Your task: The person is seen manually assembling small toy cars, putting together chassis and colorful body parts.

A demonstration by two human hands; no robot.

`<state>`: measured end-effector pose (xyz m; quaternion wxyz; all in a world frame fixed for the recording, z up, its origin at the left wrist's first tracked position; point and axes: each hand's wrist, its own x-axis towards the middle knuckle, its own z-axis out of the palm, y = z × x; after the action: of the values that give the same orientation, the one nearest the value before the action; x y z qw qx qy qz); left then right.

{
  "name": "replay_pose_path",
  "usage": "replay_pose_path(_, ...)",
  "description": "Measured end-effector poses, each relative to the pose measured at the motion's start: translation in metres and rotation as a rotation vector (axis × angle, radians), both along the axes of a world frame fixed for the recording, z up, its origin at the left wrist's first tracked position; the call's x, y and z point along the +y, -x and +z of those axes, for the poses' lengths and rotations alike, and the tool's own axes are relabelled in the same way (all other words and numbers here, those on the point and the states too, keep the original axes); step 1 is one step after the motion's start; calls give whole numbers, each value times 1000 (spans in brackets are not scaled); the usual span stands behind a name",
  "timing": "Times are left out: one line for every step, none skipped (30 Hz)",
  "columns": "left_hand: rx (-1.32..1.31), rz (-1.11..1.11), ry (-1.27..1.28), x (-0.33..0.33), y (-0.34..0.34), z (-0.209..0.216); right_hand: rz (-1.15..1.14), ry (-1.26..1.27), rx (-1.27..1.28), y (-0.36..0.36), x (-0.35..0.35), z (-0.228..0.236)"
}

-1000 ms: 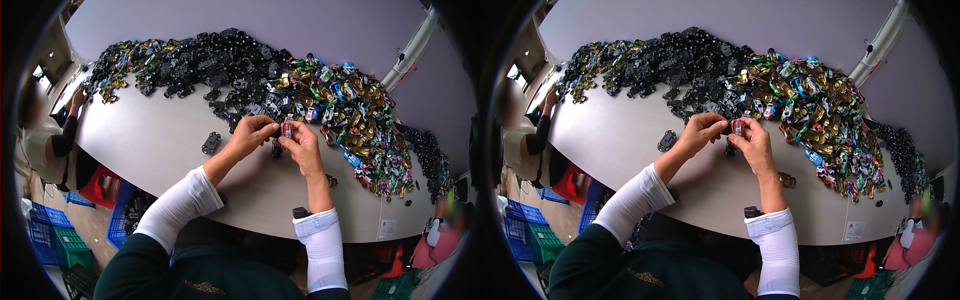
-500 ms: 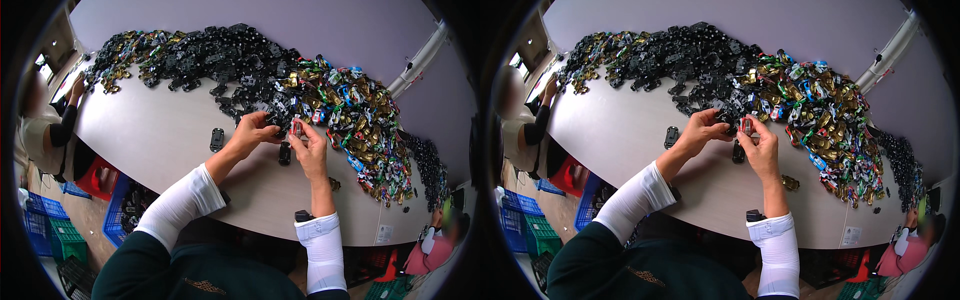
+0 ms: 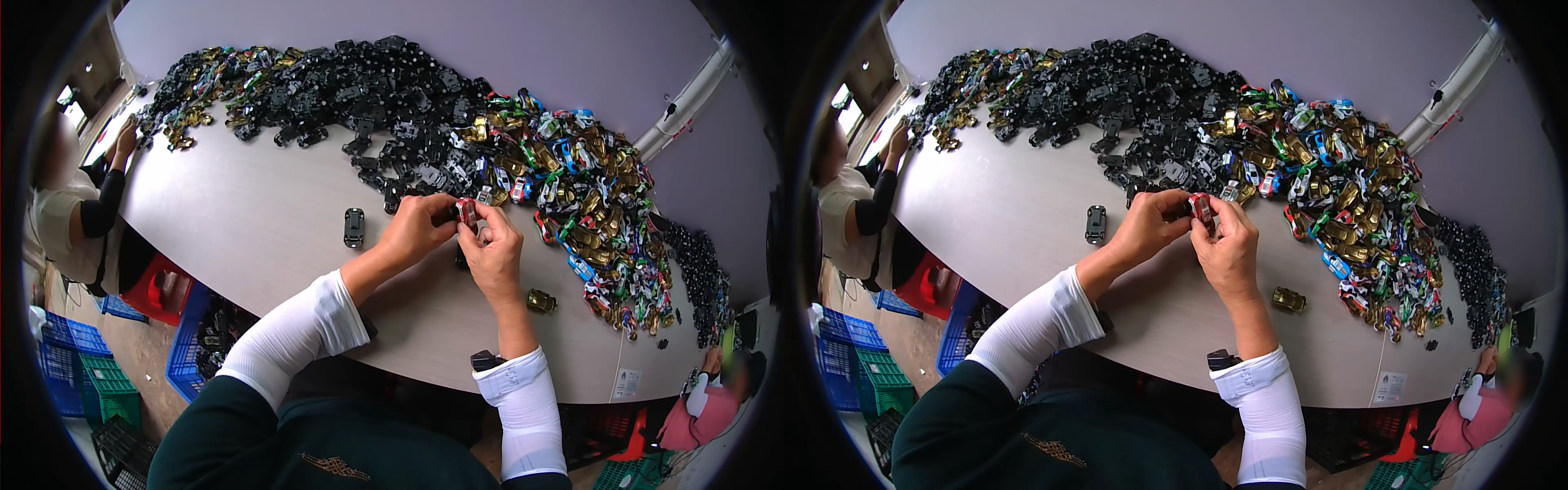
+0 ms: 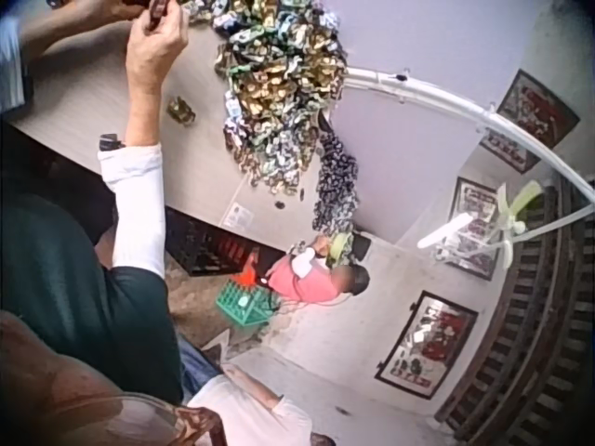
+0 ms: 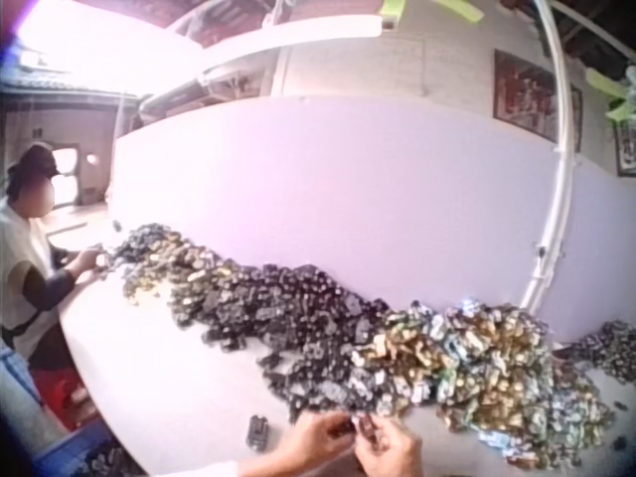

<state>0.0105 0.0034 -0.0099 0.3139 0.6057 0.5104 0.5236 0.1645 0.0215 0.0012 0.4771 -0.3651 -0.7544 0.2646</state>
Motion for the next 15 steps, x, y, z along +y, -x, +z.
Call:
replay_pose_path(43, -8, 5, 0, 0, 0, -20, -1, -32, 0, 1, -2)
replay_pose_path(86, -16, 10, 0, 1, 0, -40, -2, -64, -1, 2, -3)
replay_pose_path(86, -15, 10, -1, 1, 1, -39, -1, -64, 0, 2, -2)
replay_pose_path(71, -10, 44, -1, 0, 3, -44, -24, -21, 0, 1, -2)
replay_pose_path(56, -5, 78, -2, 0, 4, -50, -47, 23, 1, 1, -2)
replay_pose_path(56, -3, 78, -1, 0, 2, -48, -46, 22, 1, 0, -1)
replay_pose_path(53, 2, 55, 0, 1, 0, -46, -56, -21, 0, -1, 1)
replay_pose_path(51, 8, 32, 0, 1, -1, -45, -65, -64, 0, -1, 1)
replay_pose_path(50, 10, 32, 0, 1, -1, -27, -50, -51, 2, -2, 1)
replay_pose_path(59, 9, 29, 0, 1, -1, -27, -49, -51, 2, -2, 0)
replay_pose_path(67, 9, 26, 1, 1, -1, -35, -62, -71, 2, -1, 0)
replay_pose_path(67, 8, 27, 0, 0, -1, -42, -75, -90, 2, -1, 0)
replay_pose_path(59, 3, 24, 0, 0, 0, -41, -74, -91, 1, 0, -1)
replay_pose_path(51, -3, 22, 0, 0, 0, -44, -92, -90, 1, 1, -2)
replay_pose_path(51, -2, 22, -1, 0, 1, -46, -110, -90, 1, 1, -3)
